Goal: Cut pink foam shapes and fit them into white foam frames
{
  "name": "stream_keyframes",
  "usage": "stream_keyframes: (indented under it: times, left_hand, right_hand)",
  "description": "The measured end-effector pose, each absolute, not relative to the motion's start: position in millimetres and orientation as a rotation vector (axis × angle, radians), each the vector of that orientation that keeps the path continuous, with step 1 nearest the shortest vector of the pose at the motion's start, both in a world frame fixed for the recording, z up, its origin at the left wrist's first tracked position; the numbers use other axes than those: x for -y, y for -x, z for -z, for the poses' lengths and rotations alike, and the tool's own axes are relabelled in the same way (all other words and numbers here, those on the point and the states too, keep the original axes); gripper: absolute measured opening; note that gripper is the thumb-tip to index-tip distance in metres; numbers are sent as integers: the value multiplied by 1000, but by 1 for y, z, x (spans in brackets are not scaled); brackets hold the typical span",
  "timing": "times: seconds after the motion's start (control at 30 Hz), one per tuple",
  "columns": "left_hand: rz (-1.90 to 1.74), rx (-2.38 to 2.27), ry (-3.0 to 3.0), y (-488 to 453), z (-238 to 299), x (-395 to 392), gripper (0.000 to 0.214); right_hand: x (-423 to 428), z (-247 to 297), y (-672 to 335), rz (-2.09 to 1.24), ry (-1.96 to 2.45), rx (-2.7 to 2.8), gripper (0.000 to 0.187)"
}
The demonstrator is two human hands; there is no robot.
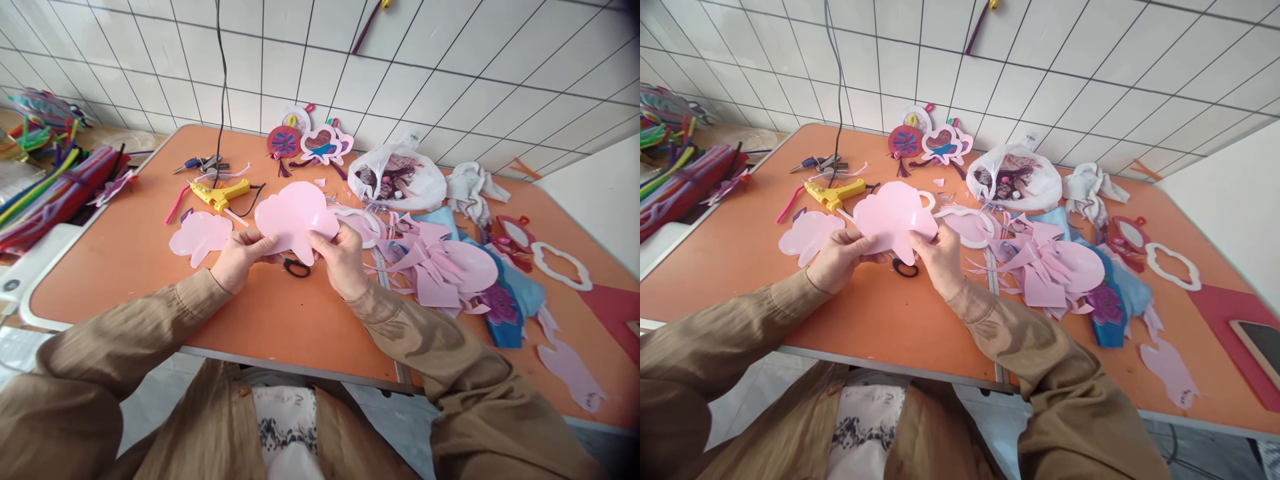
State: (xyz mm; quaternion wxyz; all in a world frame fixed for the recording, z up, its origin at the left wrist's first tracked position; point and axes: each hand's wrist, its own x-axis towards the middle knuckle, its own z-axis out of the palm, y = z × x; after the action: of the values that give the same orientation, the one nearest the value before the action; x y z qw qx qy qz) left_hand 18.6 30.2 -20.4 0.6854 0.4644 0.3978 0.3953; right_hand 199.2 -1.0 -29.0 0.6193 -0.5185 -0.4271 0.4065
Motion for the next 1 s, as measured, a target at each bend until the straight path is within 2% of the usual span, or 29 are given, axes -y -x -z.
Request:
stream_keyframes:
  times: [0.2, 0.6, 0.8, 1.0]
  left_hand:
    - [-942, -878, -934, -20, 19, -29, 48]
    - [-801, -781, -838, -20, 24, -28, 43]
    - [-772, -760, -842, -19, 25, -28, 39]
    - [-759, -728, -895, -18, 18, -26, 45]
  right_hand:
    - [2, 33, -199, -1015, 1187, 1024, 31]
    - [5, 33, -199, -1087, 1182, 1163, 31]
    - [7, 32, -198, -1241, 1127, 1112, 40]
    - [9, 24, -194, -1334, 1121, 996, 44]
